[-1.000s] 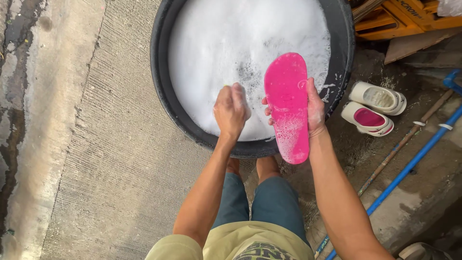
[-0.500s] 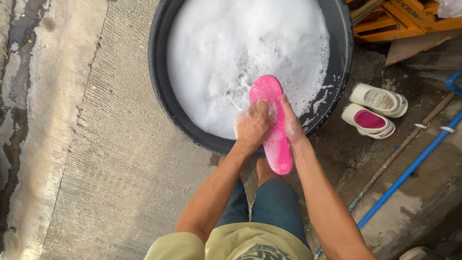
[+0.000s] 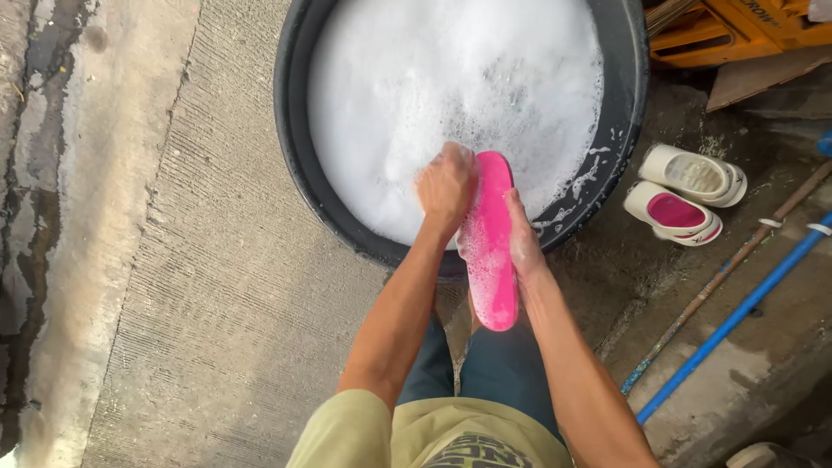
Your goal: The recorder is washing white sandals and pink flip-flops in a bucket of soapy water using a sponge.
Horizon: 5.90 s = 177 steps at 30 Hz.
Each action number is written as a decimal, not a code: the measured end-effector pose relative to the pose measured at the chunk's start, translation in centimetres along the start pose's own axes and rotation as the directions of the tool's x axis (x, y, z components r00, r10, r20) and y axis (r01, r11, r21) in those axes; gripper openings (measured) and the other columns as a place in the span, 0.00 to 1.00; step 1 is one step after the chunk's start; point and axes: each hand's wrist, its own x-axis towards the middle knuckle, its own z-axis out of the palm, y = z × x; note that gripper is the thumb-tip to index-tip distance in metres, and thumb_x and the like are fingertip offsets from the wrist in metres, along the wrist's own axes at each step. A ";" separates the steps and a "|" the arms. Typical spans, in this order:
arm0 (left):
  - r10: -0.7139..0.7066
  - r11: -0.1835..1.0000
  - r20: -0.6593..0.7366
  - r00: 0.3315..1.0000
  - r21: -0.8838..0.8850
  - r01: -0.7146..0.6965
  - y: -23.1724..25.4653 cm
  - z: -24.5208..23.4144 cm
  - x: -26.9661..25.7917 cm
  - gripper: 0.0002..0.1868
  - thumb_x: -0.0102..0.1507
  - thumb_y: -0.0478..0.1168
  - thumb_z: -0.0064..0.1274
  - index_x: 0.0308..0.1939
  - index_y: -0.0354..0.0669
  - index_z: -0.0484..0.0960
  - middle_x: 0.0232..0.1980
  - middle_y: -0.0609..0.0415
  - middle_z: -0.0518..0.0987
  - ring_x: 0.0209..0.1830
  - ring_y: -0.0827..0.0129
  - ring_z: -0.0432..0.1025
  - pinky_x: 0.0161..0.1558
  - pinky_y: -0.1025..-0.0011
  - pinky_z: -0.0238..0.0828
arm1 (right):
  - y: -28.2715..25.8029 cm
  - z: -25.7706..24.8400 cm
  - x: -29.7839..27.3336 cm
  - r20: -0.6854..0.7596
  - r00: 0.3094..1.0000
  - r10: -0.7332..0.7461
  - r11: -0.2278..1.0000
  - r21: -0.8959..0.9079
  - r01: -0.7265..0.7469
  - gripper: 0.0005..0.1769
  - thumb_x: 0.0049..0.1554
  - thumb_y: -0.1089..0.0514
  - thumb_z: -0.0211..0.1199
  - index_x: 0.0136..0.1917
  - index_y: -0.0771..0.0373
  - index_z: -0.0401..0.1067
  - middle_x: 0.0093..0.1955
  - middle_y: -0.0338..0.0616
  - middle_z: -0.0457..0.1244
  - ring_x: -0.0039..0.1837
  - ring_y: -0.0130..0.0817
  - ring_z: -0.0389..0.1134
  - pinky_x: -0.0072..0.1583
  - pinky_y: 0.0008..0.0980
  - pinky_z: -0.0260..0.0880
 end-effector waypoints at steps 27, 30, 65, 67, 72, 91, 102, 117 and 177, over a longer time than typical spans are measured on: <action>0.033 0.997 -0.102 0.994 0.074 -0.026 -2.1 0.3 2.2 0.17 0.69 0.51 0.43 0.36 0.44 0.78 0.31 0.35 0.82 0.30 0.37 0.77 0.37 0.42 0.73 | -2.1 8.7 3.4 -0.466 0.882 0.074 0.923 -0.304 -0.238 0.40 0.66 0.28 0.40 0.69 0.64 0.64 0.50 0.55 0.66 0.44 0.43 0.70 0.44 0.42 0.73; -0.039 0.999 -0.105 0.994 0.034 0.042 -1.3 -0.5 0.7 0.17 0.69 0.51 0.43 0.36 0.44 0.78 0.30 0.35 0.82 0.29 0.38 0.77 0.36 0.42 0.74 | -1.4 6.6 3.0 -0.272 0.958 0.090 0.945 -0.280 -0.168 0.43 0.74 0.28 0.39 0.67 0.73 0.65 0.47 0.59 0.67 0.43 0.45 0.72 0.46 0.41 0.76; -0.390 0.914 -0.184 0.902 -0.191 0.357 -8.6 -2.7 -1.6 0.23 0.68 0.54 0.42 0.33 0.38 0.80 0.31 0.34 0.82 0.35 0.36 0.77 0.44 0.46 0.71 | -6.7 3.3 12.3 -0.323 0.943 -0.076 0.338 -0.898 -0.281 0.45 0.61 0.31 0.59 0.76 0.64 0.53 0.59 0.67 0.58 0.51 0.48 0.62 0.50 0.50 0.66; -0.455 0.872 -0.155 0.877 -0.280 0.403 -7.5 -3.5 -1.9 0.24 0.68 0.55 0.42 0.30 0.39 0.79 0.27 0.36 0.82 0.33 0.39 0.77 0.44 0.47 0.72 | -9.2 7.9 10.3 -0.434 0.892 0.126 0.637 -0.654 -0.408 0.47 0.56 0.27 0.54 0.78 0.58 0.58 0.58 0.69 0.62 0.44 0.48 0.70 0.45 0.54 0.74; -0.405 0.870 -0.293 0.866 -0.414 0.267 -5.7 -3.6 -2.3 0.27 0.70 0.53 0.46 0.27 0.33 0.73 0.24 0.36 0.75 0.22 0.48 0.69 0.33 0.52 0.67 | -10.5 9.2 7.4 0.005 0.977 0.213 0.977 -0.026 -0.213 0.51 0.64 0.22 0.41 0.79 0.67 0.58 0.63 0.71 0.64 0.46 0.53 0.72 0.45 0.47 0.76; 0.087 0.961 -0.507 0.857 -0.184 -0.206 2.9 -3.9 -4.3 0.18 0.72 0.44 0.46 0.29 0.39 0.72 0.26 0.43 0.78 0.20 0.54 0.73 0.23 0.57 0.65 | -10.1 9.3 2.3 -0.059 0.975 0.215 0.976 -0.020 -0.216 0.44 0.67 0.30 0.38 0.75 0.70 0.62 0.60 0.68 0.66 0.46 0.54 0.72 0.42 0.45 0.77; -0.282 0.715 -0.323 0.903 -0.699 -0.027 1.8 -2.2 -3.0 0.21 0.73 0.49 0.41 0.30 0.42 0.75 0.22 0.59 0.72 0.20 0.80 0.65 0.22 0.71 0.63 | -10.5 7.9 0.5 -0.097 0.977 0.193 0.979 -0.042 -0.197 0.41 0.67 0.32 0.44 0.75 0.70 0.59 0.63 0.63 0.64 0.50 0.56 0.71 0.47 0.49 0.77; -0.284 0.951 -0.390 0.876 -0.001 0.308 -7.3 2.8 1.4 0.24 0.75 0.52 0.38 0.31 0.42 0.75 0.26 0.54 0.75 0.19 0.63 0.64 0.19 0.64 0.61 | -11.4 6.6 0.0 -0.042 0.981 0.190 0.976 0.116 -0.185 0.43 0.68 0.35 0.45 0.82 0.70 0.56 0.70 0.80 0.59 0.51 0.52 0.71 0.50 0.43 0.76; 0.393 0.919 -0.344 0.853 0.127 -0.372 5.4 8.8 -2.8 0.15 0.65 0.49 0.52 0.30 0.45 0.74 0.21 0.44 0.77 0.18 0.46 0.73 0.23 0.49 0.68 | -11.0 6.9 0.1 -0.341 0.878 0.336 0.939 0.049 -0.340 0.43 0.58 0.23 0.37 0.68 0.55 0.63 0.48 0.41 0.66 0.40 0.29 0.68 0.37 0.28 0.69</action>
